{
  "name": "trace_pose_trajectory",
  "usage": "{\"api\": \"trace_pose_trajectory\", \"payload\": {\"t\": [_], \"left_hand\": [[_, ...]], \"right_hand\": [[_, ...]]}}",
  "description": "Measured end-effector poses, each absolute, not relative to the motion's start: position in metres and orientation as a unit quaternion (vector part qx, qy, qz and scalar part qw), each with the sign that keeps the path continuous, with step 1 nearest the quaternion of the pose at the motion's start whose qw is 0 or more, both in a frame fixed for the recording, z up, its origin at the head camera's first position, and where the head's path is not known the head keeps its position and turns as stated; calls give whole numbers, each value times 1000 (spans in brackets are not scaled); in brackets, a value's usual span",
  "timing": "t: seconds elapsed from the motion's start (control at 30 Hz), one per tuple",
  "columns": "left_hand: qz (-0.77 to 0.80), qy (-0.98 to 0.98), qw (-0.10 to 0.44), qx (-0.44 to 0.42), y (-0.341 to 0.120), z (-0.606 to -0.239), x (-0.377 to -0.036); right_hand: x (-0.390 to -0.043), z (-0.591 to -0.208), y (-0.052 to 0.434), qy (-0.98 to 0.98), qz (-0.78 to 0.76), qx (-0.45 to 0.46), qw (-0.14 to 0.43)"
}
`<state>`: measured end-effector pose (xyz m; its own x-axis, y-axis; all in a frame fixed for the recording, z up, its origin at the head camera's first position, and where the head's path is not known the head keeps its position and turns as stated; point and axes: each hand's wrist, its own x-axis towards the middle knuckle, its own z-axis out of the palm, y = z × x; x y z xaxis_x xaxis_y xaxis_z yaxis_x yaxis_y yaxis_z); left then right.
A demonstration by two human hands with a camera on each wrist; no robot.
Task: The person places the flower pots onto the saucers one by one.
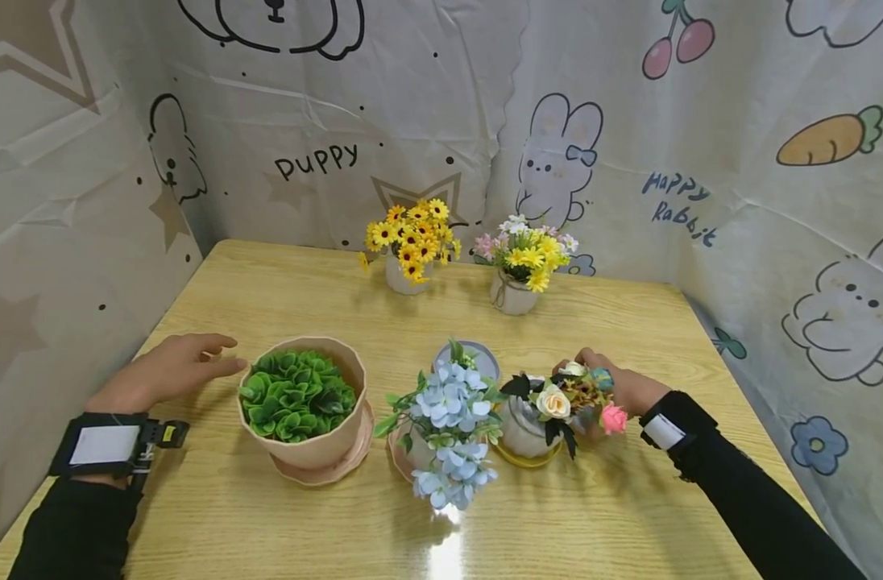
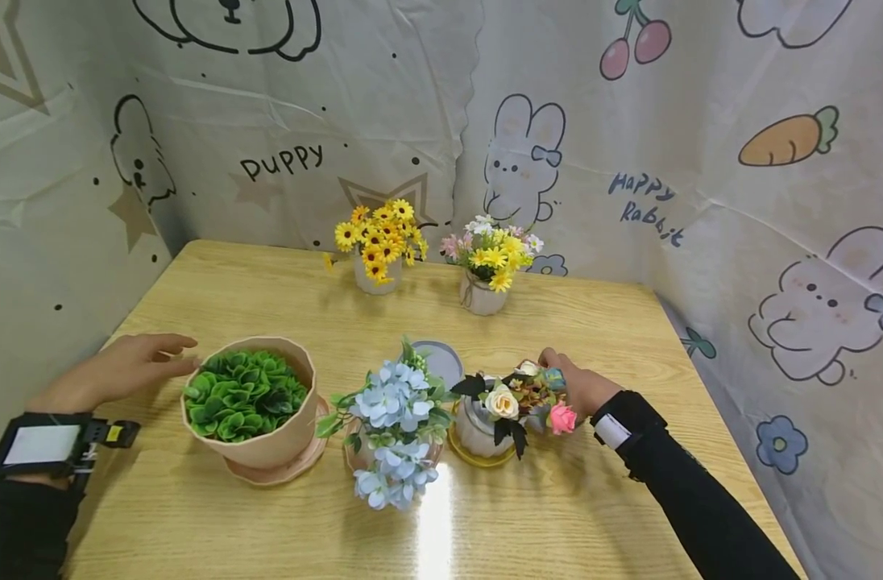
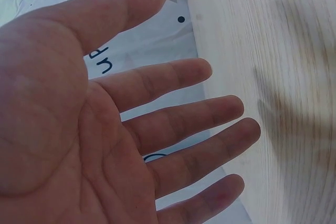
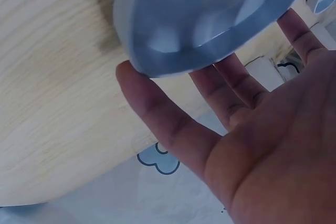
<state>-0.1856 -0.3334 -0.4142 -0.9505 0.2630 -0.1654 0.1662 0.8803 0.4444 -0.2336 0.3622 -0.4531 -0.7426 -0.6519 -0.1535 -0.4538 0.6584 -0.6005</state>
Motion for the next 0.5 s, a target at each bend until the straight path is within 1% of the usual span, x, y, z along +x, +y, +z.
{"api": "trace_pose_trajectory", "payload": {"t": [0.17, 0.2, 0.3, 0.5], "left_hand": [[215, 964, 105, 113, -334, -414, -186], [216, 964, 104, 114, -335, -414, -186], [219, 963, 105, 113, -335, -414, -185], [225, 962, 109, 111, -335, -412, -185]], "right_hand": [[-201, -410, 334, 902, -261, -255, 231], [-197, -404, 331, 905, -252, -250, 233], [-186, -393, 324, 914, -223, -246, 234], [-181, -396, 326, 909, -201, -302, 206]]}}
